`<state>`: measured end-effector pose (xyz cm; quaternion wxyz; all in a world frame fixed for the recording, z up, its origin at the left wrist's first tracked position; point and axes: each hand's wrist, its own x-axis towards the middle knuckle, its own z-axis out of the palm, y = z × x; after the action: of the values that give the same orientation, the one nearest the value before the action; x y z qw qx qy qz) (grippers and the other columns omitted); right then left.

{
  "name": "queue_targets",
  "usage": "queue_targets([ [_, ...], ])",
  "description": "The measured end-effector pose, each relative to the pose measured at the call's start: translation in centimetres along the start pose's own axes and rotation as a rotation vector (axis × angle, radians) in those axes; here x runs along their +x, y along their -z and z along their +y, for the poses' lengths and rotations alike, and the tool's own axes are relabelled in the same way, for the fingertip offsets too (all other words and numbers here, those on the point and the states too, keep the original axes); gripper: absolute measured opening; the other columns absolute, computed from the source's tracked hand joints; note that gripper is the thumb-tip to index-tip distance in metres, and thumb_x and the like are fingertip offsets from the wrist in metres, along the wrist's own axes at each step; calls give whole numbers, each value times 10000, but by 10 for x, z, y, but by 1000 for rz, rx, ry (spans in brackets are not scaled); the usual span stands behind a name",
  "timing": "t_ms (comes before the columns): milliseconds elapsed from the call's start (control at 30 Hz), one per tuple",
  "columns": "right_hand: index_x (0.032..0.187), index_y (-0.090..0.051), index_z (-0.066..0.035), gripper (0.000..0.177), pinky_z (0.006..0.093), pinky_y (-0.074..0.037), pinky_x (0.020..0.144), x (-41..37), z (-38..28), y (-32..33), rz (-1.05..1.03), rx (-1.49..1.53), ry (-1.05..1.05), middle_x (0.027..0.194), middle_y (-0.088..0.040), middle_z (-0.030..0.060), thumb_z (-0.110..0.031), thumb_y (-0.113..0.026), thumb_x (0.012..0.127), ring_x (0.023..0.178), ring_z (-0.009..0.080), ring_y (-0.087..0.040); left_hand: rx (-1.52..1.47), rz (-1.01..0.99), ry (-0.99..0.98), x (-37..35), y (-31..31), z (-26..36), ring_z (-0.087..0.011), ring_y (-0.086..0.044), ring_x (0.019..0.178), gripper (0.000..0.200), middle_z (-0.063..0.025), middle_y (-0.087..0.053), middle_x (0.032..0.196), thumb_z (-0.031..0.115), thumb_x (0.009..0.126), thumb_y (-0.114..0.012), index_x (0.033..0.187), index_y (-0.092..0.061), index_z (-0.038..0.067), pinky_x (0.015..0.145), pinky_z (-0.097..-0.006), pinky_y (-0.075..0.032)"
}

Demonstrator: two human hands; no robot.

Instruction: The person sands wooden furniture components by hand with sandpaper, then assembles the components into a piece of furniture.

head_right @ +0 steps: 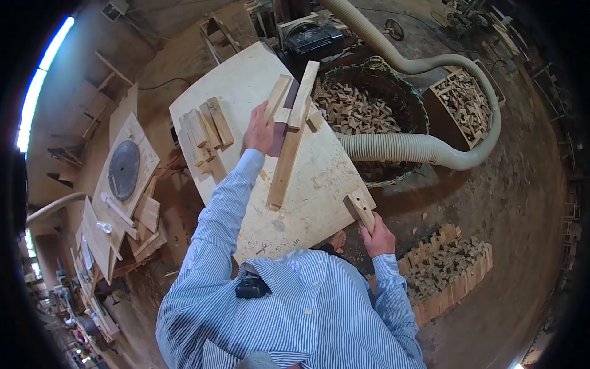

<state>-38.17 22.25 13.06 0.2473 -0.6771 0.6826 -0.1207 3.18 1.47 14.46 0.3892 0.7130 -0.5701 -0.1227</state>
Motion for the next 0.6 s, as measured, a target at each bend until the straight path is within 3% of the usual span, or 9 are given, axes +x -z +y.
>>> queue_targets([
  [167, 1407, -579, -116, 536, 511, -589, 879, -1, 0, -1, 27, 21, 17, 1204, -736, 226, -399, -708, 970, 1041, 434, -727, 20, 46, -157, 20, -36, 4, -398, -593, 1301, 573, -203, -557, 1443, 7, 917, -626, 1478, -527, 73, 1114, -466, -502],
  [367, 1395, -582, -97, 544, 506, -593, 867, -1, 2, 0, 51, 4, 26, 1194, -741, 219, -418, -705, 974, 1023, 431, -733, -50, -78, -16, 17, -33, 11, -382, -564, 1355, 549, -207, -555, 1465, 67, 959, -609, 1498, -512, 49, 1175, -425, -451],
  [533, 1391, -581, -94, 541, 509, -594, 857, -1, 5, 0, 40, 24, 37, 1179, -745, 217, -414, -707, 974, 1001, 431, -737, -93, -47, -160, 27, -41, -16, -355, -649, 1237, 445, -212, -672, 1293, 149, 972, -659, 1396, -631, 15, 1093, -413, -502],
  [600, 1389, -582, -97, 536, 510, -595, 854, 0, 3, 2, 36, 37, 45, 1173, -746, 216, -411, -709, 973, 994, 431, -738, -83, -42, -90, 34, -40, -16, -355, -653, 1208, 442, -205, -672, 1278, 191, 975, -664, 1379, -647, 12, 1073, -421, -504],
])
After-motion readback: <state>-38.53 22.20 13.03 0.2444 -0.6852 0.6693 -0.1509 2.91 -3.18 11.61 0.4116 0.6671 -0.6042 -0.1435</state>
